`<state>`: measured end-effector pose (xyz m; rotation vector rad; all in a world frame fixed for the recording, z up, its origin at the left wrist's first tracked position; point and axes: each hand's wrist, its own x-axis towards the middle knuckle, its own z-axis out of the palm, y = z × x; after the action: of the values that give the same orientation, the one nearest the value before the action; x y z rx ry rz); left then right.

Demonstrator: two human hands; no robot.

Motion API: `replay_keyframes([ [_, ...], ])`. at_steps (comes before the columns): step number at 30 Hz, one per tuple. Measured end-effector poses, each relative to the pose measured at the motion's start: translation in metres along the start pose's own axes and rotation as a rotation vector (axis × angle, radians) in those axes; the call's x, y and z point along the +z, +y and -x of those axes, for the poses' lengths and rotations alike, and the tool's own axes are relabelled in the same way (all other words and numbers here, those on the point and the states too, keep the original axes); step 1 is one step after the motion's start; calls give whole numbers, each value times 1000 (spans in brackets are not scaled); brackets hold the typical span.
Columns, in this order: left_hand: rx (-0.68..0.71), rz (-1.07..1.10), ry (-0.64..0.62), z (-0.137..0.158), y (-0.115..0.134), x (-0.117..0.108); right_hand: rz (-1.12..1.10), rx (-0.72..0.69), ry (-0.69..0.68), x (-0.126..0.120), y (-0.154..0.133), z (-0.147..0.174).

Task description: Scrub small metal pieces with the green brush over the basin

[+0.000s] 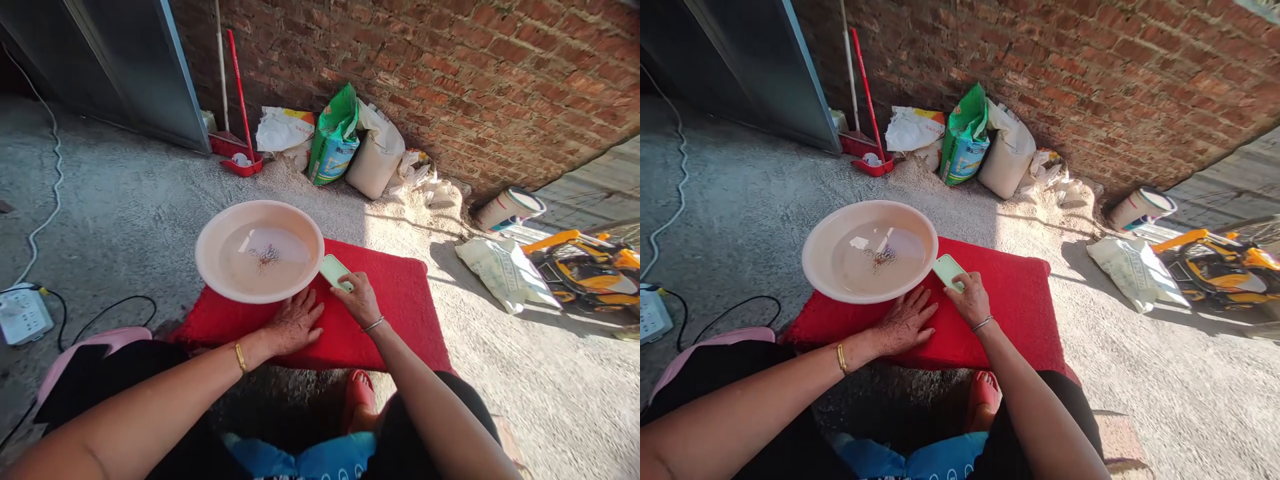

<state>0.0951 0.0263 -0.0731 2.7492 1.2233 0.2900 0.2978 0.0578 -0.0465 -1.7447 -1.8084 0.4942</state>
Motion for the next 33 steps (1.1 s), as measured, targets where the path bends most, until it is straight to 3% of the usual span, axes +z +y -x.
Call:
replay_keyframes([
  [4,-8,-15,-19,-1,0,0,80,51,-1,-8,17,-7],
  [10,-7,-6,-45,-1,1,0,272,492,166,-83,72,-15],
  [13,-8,3,-37,-1,1,0,309,598,241,-103,79,-13],
  [16,-8,-3,-34,-1,1,0,261,500,239,-92,66,-9],
  [20,-12,-11,-42,-1,0,-1,166,254,155,-52,41,-6],
  [23,-7,-21,-34,-1,1,-2,138,179,92,-35,37,-6],
  [26,-1,-33,-34,-1,2,-3,167,227,103,-43,53,-5],
  [30,4,-44,-21,0,2,-2,249,372,227,-72,83,-1],
  [33,7,-54,-8,0,1,1,232,373,282,-79,90,3],
])
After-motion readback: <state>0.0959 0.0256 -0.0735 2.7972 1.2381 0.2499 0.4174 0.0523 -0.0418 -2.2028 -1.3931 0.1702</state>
